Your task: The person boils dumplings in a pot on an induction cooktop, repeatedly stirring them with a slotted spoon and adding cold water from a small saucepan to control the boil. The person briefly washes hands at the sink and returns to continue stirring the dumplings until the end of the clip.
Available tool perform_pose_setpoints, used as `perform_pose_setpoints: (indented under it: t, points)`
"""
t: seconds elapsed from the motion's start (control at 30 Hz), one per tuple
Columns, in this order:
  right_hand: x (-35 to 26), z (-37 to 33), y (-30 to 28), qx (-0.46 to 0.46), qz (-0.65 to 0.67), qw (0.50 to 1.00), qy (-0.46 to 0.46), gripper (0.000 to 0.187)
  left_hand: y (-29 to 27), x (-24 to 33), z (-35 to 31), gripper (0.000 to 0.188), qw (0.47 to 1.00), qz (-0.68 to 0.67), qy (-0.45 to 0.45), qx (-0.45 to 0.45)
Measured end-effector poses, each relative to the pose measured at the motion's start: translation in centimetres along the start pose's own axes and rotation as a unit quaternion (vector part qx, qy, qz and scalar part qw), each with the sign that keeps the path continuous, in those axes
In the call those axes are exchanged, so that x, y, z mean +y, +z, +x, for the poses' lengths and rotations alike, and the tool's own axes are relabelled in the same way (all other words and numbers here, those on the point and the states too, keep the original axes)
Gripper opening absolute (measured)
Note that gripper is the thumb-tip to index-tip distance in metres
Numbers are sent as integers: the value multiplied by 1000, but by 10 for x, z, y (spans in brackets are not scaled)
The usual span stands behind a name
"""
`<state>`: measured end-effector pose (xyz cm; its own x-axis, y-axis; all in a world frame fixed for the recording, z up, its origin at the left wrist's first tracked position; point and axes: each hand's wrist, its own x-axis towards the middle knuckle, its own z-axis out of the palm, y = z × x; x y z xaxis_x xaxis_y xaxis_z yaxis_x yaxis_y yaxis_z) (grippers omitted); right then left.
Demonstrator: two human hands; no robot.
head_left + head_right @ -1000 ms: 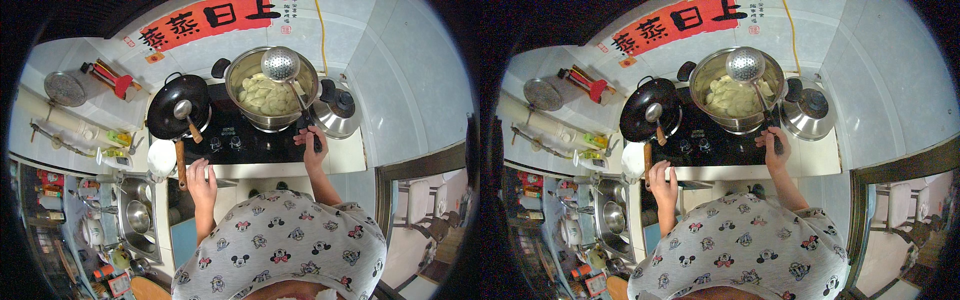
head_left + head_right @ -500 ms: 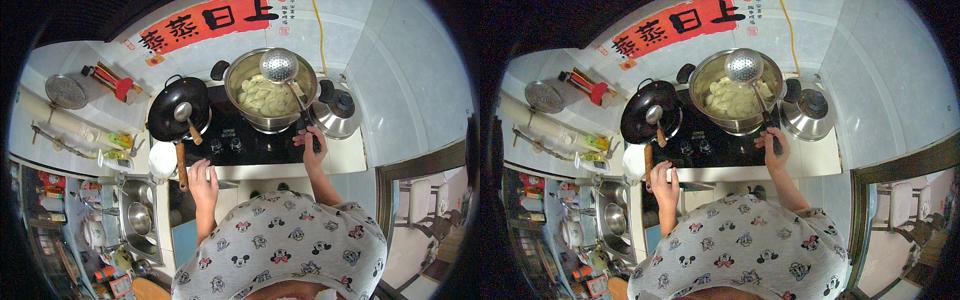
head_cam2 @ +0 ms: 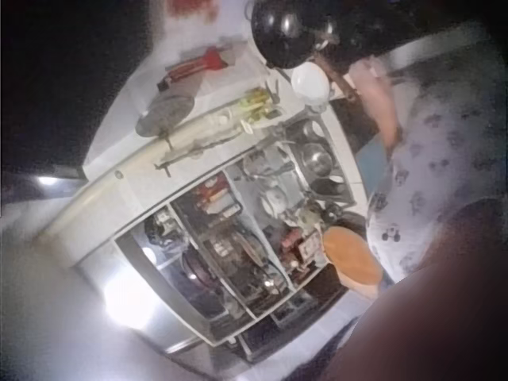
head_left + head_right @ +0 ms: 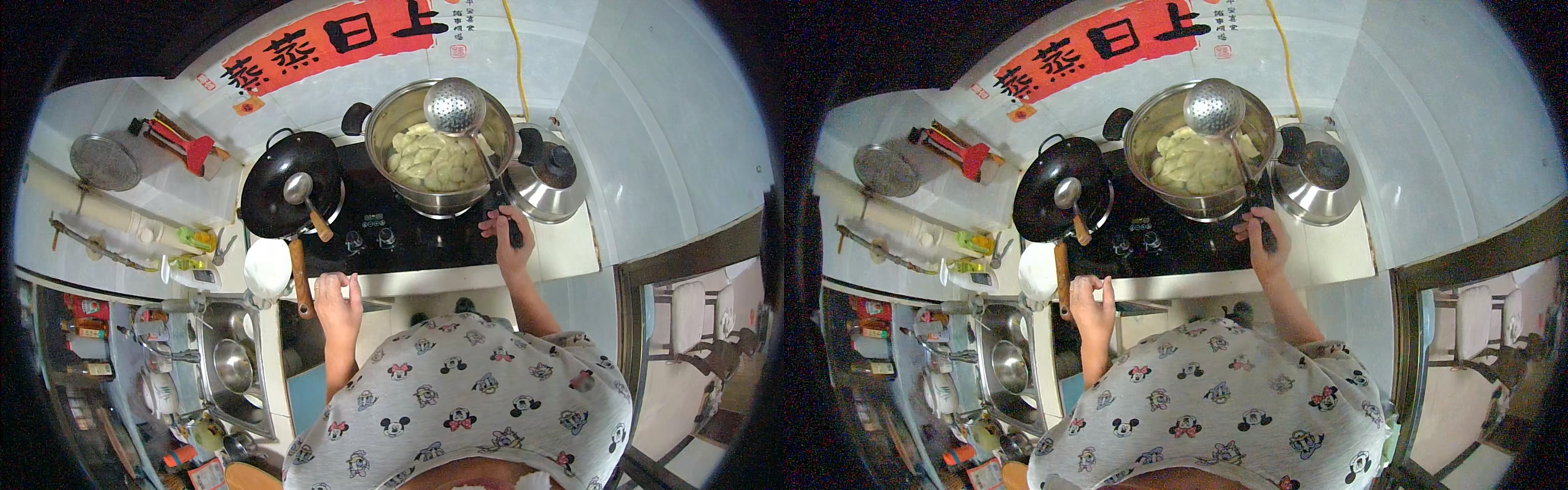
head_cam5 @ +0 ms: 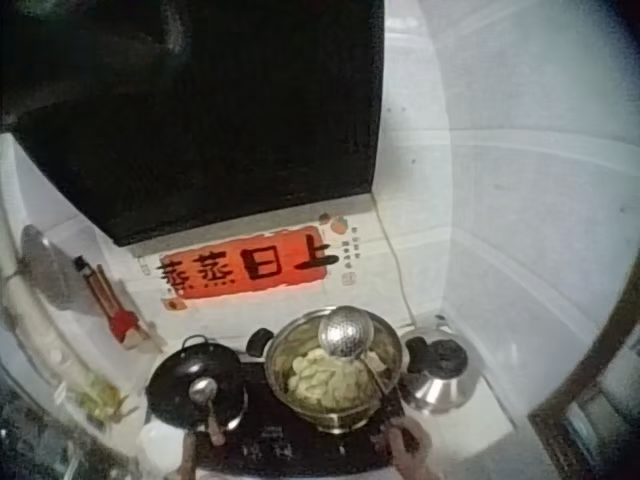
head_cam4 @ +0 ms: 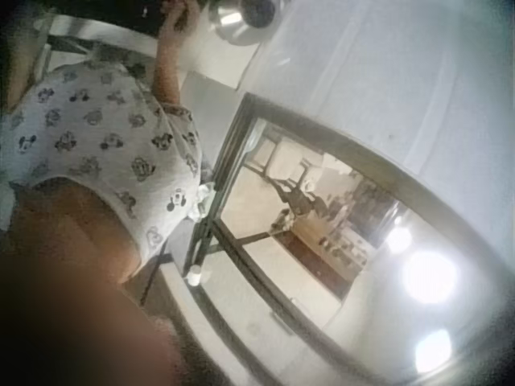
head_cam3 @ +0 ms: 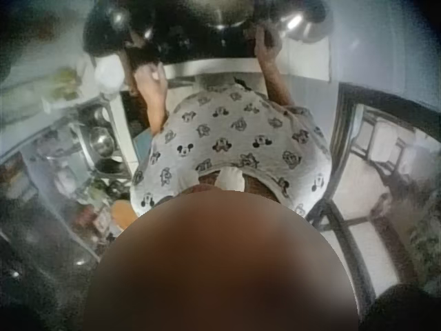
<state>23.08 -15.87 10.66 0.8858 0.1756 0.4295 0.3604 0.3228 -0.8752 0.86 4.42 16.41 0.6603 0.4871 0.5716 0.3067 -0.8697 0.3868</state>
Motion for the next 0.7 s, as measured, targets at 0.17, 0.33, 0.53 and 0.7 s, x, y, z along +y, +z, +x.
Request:
perform_pose_setpoints:
  t: [0.17,0.33,0.53,0.7]
  points:
    - [0,-1,2,-9,-15,999,-31,18,-3,-11,3,18,999,-39,14,-1]
    - [0,-1,6,8,-44,999,-25,16,-5,-25,4,15,997,-74,29,-20]
    - [0,-5,10,19,-56,998,-19,14,0,-34,-3,9,991,-111,43,-67]
    - [-8,-6,8,11,-85,996,-7,15,13,-35,-8,5,982,-154,40,-97]
